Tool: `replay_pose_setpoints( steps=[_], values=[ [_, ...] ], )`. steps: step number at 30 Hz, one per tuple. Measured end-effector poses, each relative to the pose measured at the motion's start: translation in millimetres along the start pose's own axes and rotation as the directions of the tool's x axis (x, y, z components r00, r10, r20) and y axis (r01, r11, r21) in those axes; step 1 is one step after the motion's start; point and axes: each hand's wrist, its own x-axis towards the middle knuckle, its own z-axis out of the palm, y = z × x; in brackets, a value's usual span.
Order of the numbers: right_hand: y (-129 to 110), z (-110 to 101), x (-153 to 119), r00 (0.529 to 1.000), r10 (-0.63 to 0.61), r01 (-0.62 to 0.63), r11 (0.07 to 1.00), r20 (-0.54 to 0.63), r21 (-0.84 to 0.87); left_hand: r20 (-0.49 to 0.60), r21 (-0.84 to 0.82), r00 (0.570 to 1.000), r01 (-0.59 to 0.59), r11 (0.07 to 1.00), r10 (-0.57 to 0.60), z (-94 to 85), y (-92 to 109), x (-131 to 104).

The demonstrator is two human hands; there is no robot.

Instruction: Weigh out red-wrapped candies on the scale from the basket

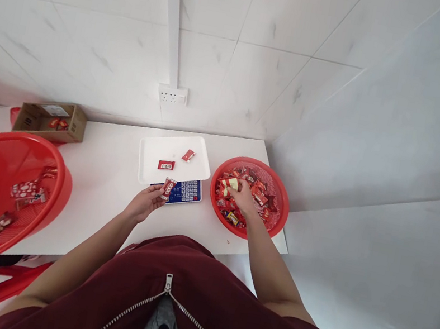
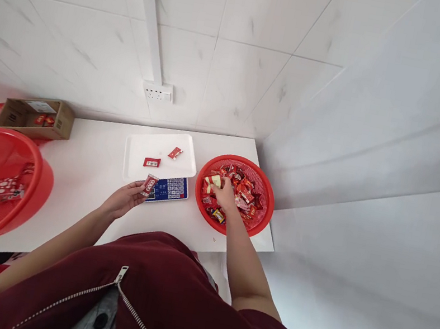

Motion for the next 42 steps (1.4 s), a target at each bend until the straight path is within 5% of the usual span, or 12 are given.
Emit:
replay_pose_setpoints(
  steps=[3,6,10,14,20,22,24,26,32,38,42],
  values=[
    [-8.8,4.7,-4.8,0.977,0.074,-0.155,0.894,0.202,0.420,0.008,-0.001,1.000,0.015,1.000,-0.015,0.1,-1.8,-0.8],
    [-14.0,17.9,-4.4,0.939,0.119,-0.281,0.804,0.322,0.524,0.017,-0.005,1.000,0.022,1.000,-0.022,-0.1,-3.7,-0.9],
    [-27.4,47.6,2.8,0.935,0.196,-0.333,0.774,0.296,0.539,0.012,-0.008,1.000,0.016,1.000,-0.016,-3.2,-6.6,-1.2],
    [-54.3,78.8,12.8,0.937,0.110,-0.285,0.792,0.332,0.540,0.007,-0.001,1.000,0.003,1.000,-0.003,-8.3,-9.2,-2.1],
    [-73.4,107.0,3.7,0.971,-0.049,0.018,0.991,0.236,0.131,0.029,0.067,0.999,-0.040,0.997,0.038,-11.2,-10.1,-7.5],
    [-70.9,112.5,-8.5,0.904,-0.098,0.054,0.992,0.417,0.115,0.055,0.114,0.997,-0.059,0.992,0.053,-10.0,-10.7,-10.2],
    [-67.6,115.9,-20.9,0.782,-0.112,0.025,0.989,0.614,0.148,0.087,0.164,0.994,-0.075,0.984,0.061,-7.9,-11.8,-12.5],
    [-65.2,117.0,-30.0,0.714,-0.106,-0.005,0.988,0.692,0.156,0.109,0.201,0.992,-0.088,0.975,0.068,-5.5,-13.0,-13.6],
    [-61.1,116.1,-37.6,0.811,-0.064,-0.121,0.954,0.582,0.273,0.126,0.190,0.989,-0.095,0.977,0.071,-1.2,-11.9,-8.0],
    [-51.3,119.9,-36.9,0.777,0.082,-0.436,0.784,0.624,0.441,0.143,0.137,0.987,-0.098,0.986,0.078,3.7,-9.6,6.0],
    [-38.2,117.7,-31.4,0.875,0.089,-0.294,0.878,0.476,0.377,0.051,0.112,0.993,-0.108,0.988,0.103,6.6,-4.8,25.1]
  ],
)
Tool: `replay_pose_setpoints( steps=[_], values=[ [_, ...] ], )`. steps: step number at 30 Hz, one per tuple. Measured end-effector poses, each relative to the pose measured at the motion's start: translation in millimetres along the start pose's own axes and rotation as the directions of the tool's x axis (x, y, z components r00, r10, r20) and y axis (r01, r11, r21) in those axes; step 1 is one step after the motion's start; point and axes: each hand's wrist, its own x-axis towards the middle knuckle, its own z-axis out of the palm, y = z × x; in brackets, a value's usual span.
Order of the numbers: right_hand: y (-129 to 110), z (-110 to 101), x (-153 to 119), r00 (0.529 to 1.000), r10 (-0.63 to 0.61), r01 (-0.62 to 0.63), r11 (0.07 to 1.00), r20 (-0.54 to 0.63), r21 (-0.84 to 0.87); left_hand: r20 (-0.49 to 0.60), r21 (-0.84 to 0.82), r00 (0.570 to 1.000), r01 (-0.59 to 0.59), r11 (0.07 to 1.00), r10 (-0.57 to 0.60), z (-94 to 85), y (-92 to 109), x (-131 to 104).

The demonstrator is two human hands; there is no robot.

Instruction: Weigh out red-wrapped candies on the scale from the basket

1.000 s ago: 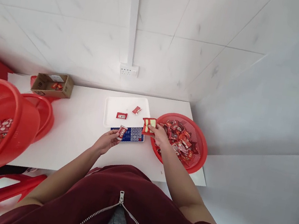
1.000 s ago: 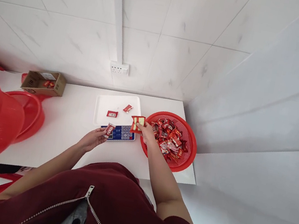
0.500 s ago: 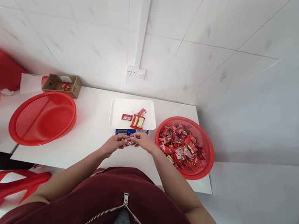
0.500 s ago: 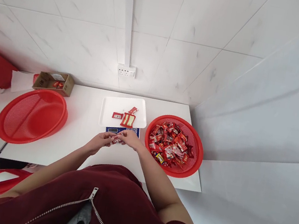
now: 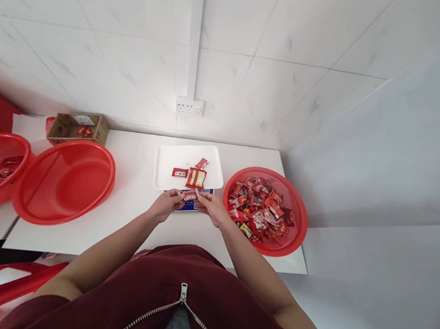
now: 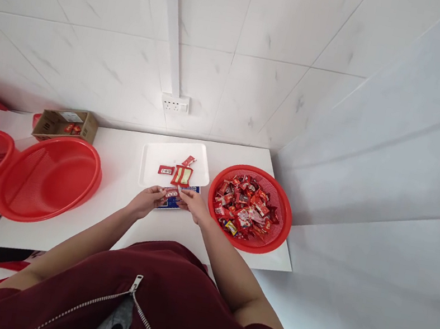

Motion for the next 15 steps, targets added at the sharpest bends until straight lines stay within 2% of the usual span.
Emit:
replay_pose_setpoints(
  steps=[2,5,9,11,15],
  values=[
    [6.0,-8.8,0.4,0.992,-0.088,0.074,0.986,-0.093,-0.146,-0.054,-0.002,0.999,-0.003,1.000,0.003,-1.6,6.0,11.4],
    [14.7,-27.7,-2.5,0.969,-0.156,0.095,0.953,-0.194,-0.289,-0.070,0.043,0.997,0.041,0.998,-0.038,-4.1,16.0,22.2],
    [19.4,-65.2,-6.1,0.891,-0.306,0.091,0.845,-0.336,-0.527,-0.034,0.173,0.995,0.098,0.980,-0.093,-0.1,17.7,17.6],
    [19.9,-85.3,-6.2,0.876,-0.356,0.071,0.763,-0.326,-0.642,0.002,0.230,0.995,0.098,0.968,-0.102,5.0,13.4,10.2],
    [24.0,-112.1,-6.5,0.920,-0.332,0.027,0.588,-0.210,-0.808,0.128,0.380,0.988,0.034,0.924,-0.089,13.1,3.2,-3.9]
  ],
)
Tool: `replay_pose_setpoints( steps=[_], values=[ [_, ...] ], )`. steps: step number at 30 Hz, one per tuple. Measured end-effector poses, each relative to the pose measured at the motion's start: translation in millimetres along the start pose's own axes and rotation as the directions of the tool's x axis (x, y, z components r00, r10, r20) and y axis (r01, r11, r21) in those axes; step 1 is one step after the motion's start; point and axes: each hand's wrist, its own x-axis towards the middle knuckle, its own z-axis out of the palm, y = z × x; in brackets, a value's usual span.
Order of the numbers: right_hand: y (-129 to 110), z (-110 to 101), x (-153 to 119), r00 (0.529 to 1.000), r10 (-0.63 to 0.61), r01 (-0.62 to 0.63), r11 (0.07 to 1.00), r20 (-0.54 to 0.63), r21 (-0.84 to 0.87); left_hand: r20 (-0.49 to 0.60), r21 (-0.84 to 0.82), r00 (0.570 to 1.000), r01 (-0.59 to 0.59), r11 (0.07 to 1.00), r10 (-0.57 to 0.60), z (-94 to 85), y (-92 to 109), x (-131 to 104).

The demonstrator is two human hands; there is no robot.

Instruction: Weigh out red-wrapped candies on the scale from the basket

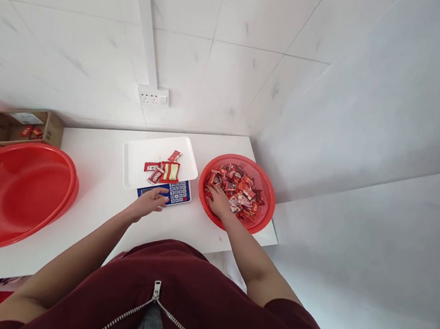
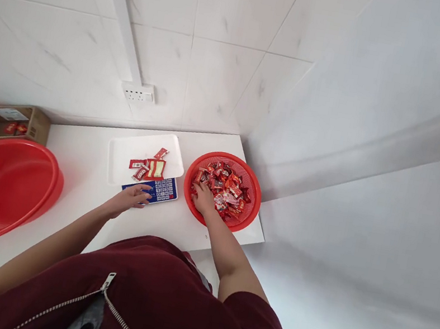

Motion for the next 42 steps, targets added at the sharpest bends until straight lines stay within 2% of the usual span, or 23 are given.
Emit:
replay_pose_setpoints(
  steps=[3,5,10,12,15,21,29,32,35,38,40,42],
  values=[
    [7.1,-4.4,2.0,0.999,-0.003,0.010,0.992,0.051,-0.127,0.041,0.112,0.998,-0.041,0.993,0.036,1.5,-3.6,-7.2],
    [8.4,-11.4,9.5,1.000,0.000,0.005,0.981,0.027,-0.192,0.038,0.114,0.999,-0.018,0.993,0.014,-1.0,-4.5,-12.4],
    [11.6,-42.1,55.4,0.993,-0.006,-0.032,0.949,-0.120,-0.314,0.011,0.037,0.998,0.066,0.997,-0.066,-7.0,-2.5,-25.6],
    [14.0,-49.4,73.7,0.992,-0.001,-0.044,0.938,-0.129,-0.344,-0.007,0.021,0.997,0.073,0.997,-0.073,-6.6,-0.6,-29.6],
    [15.8,-48.2,87.1,0.994,0.022,-0.062,0.924,-0.108,-0.377,-0.022,0.007,0.997,0.079,0.997,-0.079,-4.5,2.7,-33.3],
    [14.3,-38.8,77.3,0.991,0.037,-0.084,0.924,-0.130,-0.373,-0.020,0.015,0.996,0.085,0.996,-0.085,-5.0,4.7,-31.3],
    [39.1,-74.1,65.8,0.967,0.067,-0.137,0.949,-0.244,-0.285,0.033,0.066,0.998,0.051,0.997,-0.053,-7.2,5.4,-22.6],
    [33.9,-63.8,72.3,0.981,0.013,-0.067,0.959,-0.191,-0.275,0.029,0.074,0.997,0.066,0.995,-0.068,-3.8,6.4,-22.9],
    [21.8,-37.1,79.2,0.990,-0.026,-0.011,0.965,-0.137,-0.263,0.026,0.082,0.996,0.086,0.993,-0.089,-0.7,6.9,-24.9],
    [13.7,-15.6,81.7,0.990,-0.030,-0.003,0.971,-0.134,-0.239,0.019,0.082,0.996,0.090,0.992,-0.092,-0.3,7.1,-26.6],
    [13.9,-13.3,82.1,0.987,-0.032,-0.002,0.978,-0.155,-0.209,0.011,0.078,0.996,0.090,0.993,-0.091,-1.0,7.1,-27.1],
    [20.1,-22.6,82.7,0.980,-0.023,-0.012,0.985,-0.199,-0.172,0.000,0.073,0.996,0.094,0.993,-0.095,-1.6,6.5,-26.8]
  ],
)
